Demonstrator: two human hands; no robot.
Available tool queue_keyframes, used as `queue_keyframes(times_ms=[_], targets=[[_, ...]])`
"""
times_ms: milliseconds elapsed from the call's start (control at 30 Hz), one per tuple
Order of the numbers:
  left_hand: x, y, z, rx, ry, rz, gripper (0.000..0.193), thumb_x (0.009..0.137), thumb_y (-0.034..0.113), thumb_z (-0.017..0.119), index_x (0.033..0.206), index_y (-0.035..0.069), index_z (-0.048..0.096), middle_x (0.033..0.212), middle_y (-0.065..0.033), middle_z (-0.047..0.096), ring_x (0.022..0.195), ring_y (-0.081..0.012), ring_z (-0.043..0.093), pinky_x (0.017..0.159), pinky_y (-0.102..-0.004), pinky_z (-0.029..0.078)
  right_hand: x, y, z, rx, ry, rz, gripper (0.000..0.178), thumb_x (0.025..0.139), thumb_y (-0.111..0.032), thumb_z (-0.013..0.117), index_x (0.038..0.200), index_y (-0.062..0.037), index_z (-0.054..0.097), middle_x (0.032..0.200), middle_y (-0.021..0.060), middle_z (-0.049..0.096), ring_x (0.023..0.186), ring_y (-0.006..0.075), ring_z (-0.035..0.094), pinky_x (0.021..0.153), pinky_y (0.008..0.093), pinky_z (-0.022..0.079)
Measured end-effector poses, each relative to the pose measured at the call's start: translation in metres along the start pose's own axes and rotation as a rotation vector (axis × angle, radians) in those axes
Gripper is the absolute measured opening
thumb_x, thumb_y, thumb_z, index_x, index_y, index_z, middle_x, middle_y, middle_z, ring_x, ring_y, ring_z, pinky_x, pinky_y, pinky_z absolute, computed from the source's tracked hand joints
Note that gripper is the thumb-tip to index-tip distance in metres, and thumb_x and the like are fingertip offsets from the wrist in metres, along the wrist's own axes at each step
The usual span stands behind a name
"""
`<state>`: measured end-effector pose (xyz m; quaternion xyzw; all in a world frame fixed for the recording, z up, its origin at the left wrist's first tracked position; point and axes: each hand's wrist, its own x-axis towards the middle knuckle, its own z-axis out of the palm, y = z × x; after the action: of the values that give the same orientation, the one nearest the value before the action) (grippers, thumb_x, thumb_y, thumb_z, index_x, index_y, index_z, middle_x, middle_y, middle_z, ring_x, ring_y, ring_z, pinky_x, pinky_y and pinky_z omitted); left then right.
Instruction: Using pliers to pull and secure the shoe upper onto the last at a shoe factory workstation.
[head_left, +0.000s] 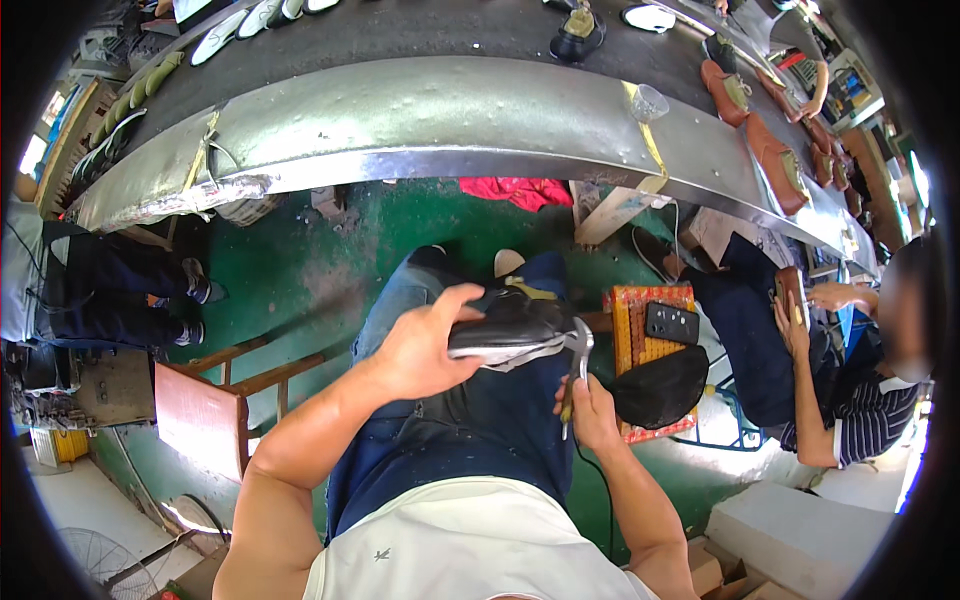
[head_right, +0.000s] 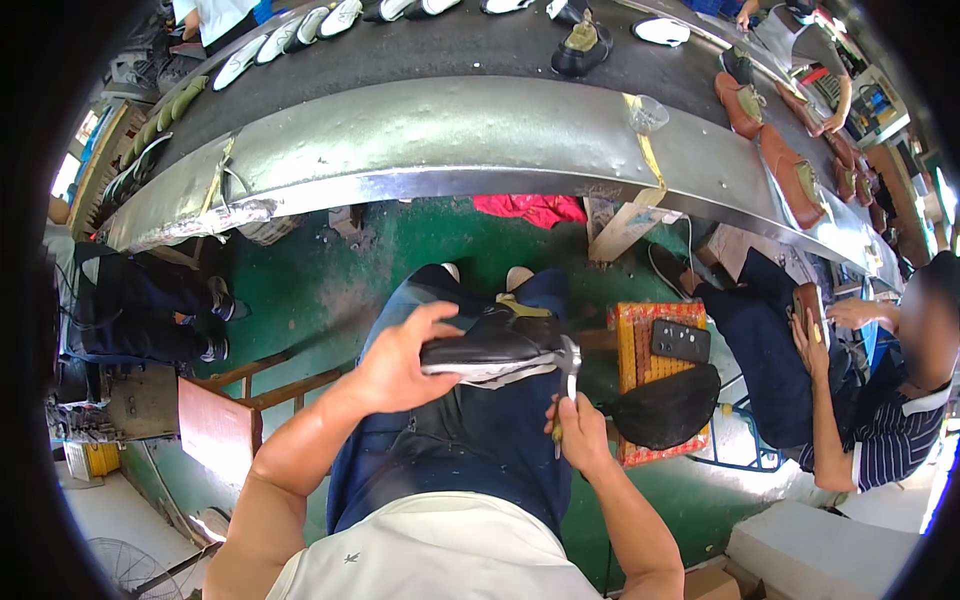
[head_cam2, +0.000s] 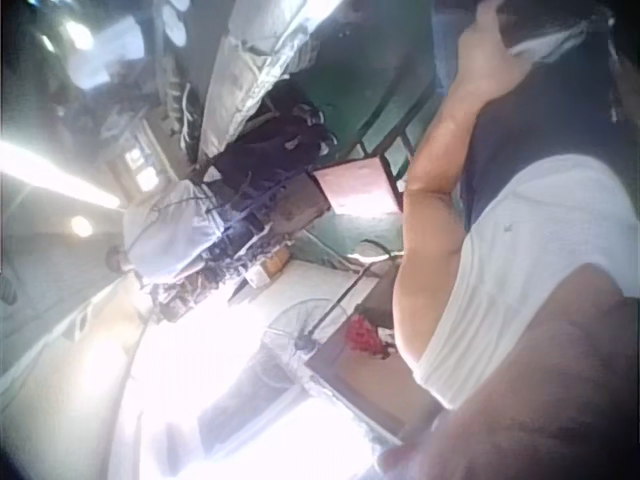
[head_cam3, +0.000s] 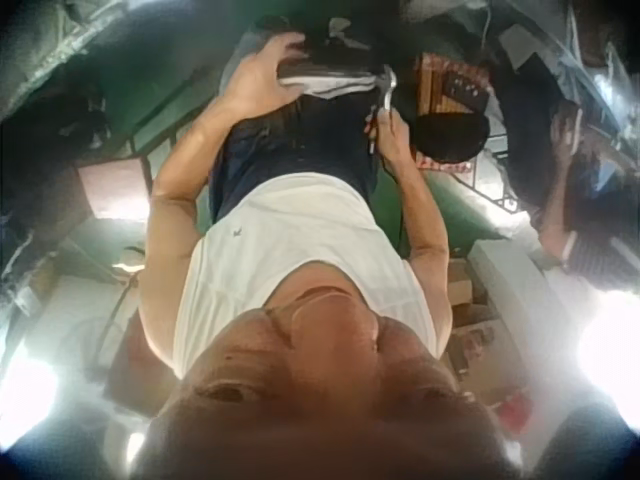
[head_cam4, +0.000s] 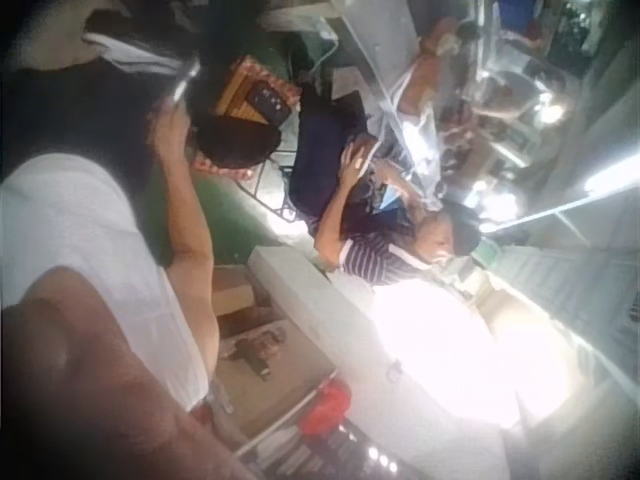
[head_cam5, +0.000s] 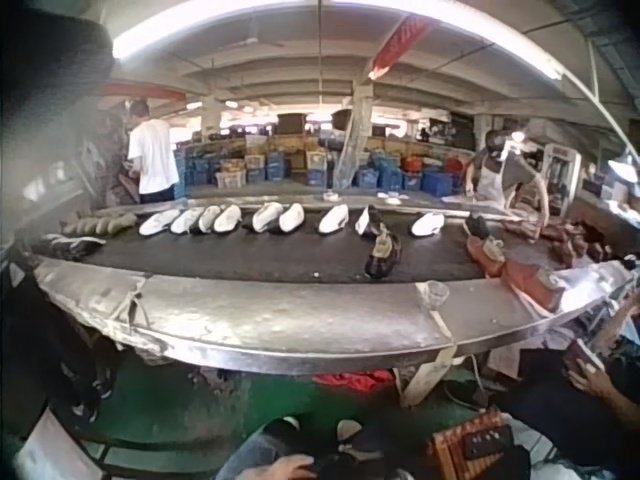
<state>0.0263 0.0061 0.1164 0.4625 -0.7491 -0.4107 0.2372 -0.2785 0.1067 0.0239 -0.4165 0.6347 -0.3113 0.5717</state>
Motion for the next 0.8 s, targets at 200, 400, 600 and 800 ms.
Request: queue_keyframes(times_ms=[200,400,600,800], targets=[[0.059,0.029,0.014,-0.571,0.021,0.114,0.073,0.078,0.001,0.085,0.137,0.004,0.043,0.115,-0.0111,0.07,0.101,-0.0151,0.067,0.089,-0.0345,0.055,-0.013,0.021,-0.014,0.079,-0.086,-0.019,0.031,0.101,-0.016,0.06,0.124,0.0026,0.055,0.091,0.0056,0.066,0.074,0.014,0.064,0.07,0.0291,0.051],[0.077,-0.099,0.11,-0.31,-0.155,-0.462,0.062,0.104,0.054,0.045,0.12,-0.001,0.069,0.113,-0.0234,0.071,0.104,-0.0323,0.07,0.093,-0.0399,0.05,-0.016,0.002,-0.02,-0.32,-0.288,0.087,0.041,0.098,-0.018,0.061,0.133,0.0013,0.054,0.098,0.0155,0.069,0.092,0.0225,0.069,0.081,0.0347,0.053],[-0.008,-0.144,0.154,-0.621,-0.089,-0.454,0.061,0.112,0.047,0.028,0.148,0.002,0.047,0.143,-0.0177,0.057,0.133,-0.0261,0.052,0.114,-0.033,0.037,-0.009,-0.041,-0.016,-0.725,-0.378,-0.324,0.049,0.095,-0.018,0.061,0.137,0.0059,0.051,0.109,0.0262,0.069,0.105,0.0436,0.066,0.093,0.0466,0.053],[-0.032,-0.144,0.169,-0.348,-0.012,-0.339,0.062,0.113,0.04,0.027,0.158,-0.002,0.027,0.16,-0.0203,0.035,0.15,-0.0249,0.03,0.124,-0.0325,0.02,0.015,-0.113,0.011,-1.179,-0.588,-0.035,0.039,0.094,-0.023,0.064,0.124,0.0022,0.059,0.1,0.0255,0.07,0.096,0.0457,0.067,0.085,0.0522,0.052]])
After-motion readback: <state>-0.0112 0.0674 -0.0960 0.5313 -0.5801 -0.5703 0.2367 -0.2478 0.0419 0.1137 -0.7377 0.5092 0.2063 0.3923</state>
